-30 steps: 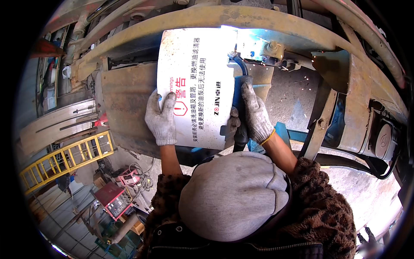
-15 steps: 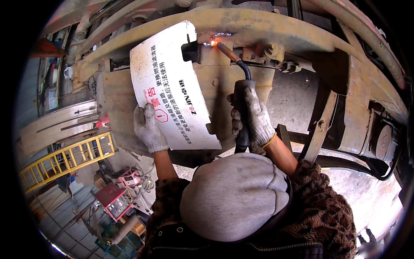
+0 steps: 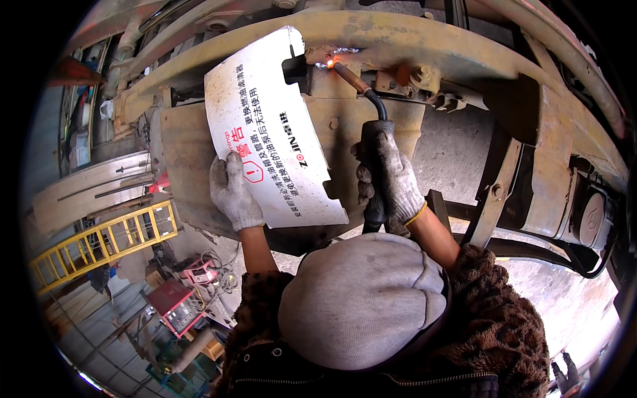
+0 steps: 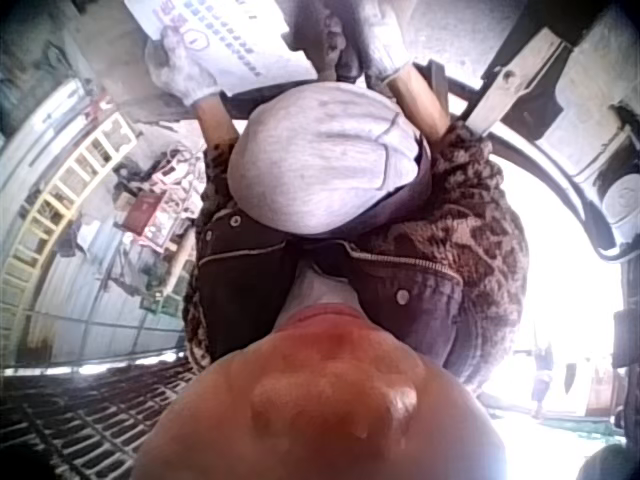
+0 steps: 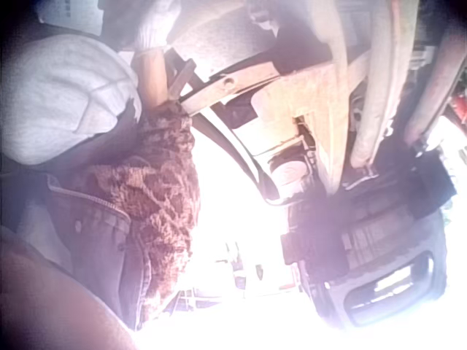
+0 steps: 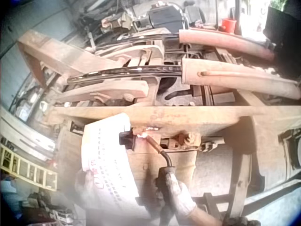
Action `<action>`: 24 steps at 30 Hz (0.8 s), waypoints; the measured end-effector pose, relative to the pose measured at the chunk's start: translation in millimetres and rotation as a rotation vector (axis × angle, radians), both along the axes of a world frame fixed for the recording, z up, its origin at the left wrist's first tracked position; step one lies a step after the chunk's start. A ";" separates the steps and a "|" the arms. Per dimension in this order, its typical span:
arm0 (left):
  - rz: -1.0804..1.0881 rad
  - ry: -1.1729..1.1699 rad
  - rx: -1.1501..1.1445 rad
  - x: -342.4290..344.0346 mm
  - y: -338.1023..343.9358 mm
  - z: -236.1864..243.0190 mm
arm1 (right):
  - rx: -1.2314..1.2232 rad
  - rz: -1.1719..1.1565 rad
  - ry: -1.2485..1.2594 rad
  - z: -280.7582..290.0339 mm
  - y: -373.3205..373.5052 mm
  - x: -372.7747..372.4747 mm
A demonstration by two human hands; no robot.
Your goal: The person welds a white metal plate onto a larger metal frame using a handheld welding torch. They hold the plate in place with one hand while applying the weld with the other, producing sparks throughout the process.
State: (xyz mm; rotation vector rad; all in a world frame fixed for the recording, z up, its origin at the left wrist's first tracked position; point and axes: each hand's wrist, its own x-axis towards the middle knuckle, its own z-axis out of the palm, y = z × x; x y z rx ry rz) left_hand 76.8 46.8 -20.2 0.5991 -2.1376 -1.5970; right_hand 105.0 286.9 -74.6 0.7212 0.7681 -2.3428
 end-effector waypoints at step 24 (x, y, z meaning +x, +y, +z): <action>-0.232 -0.148 -0.120 0.8 18.2 -4.4 | 0.151 -0.088 0.088 3.8 -5.2 -3.6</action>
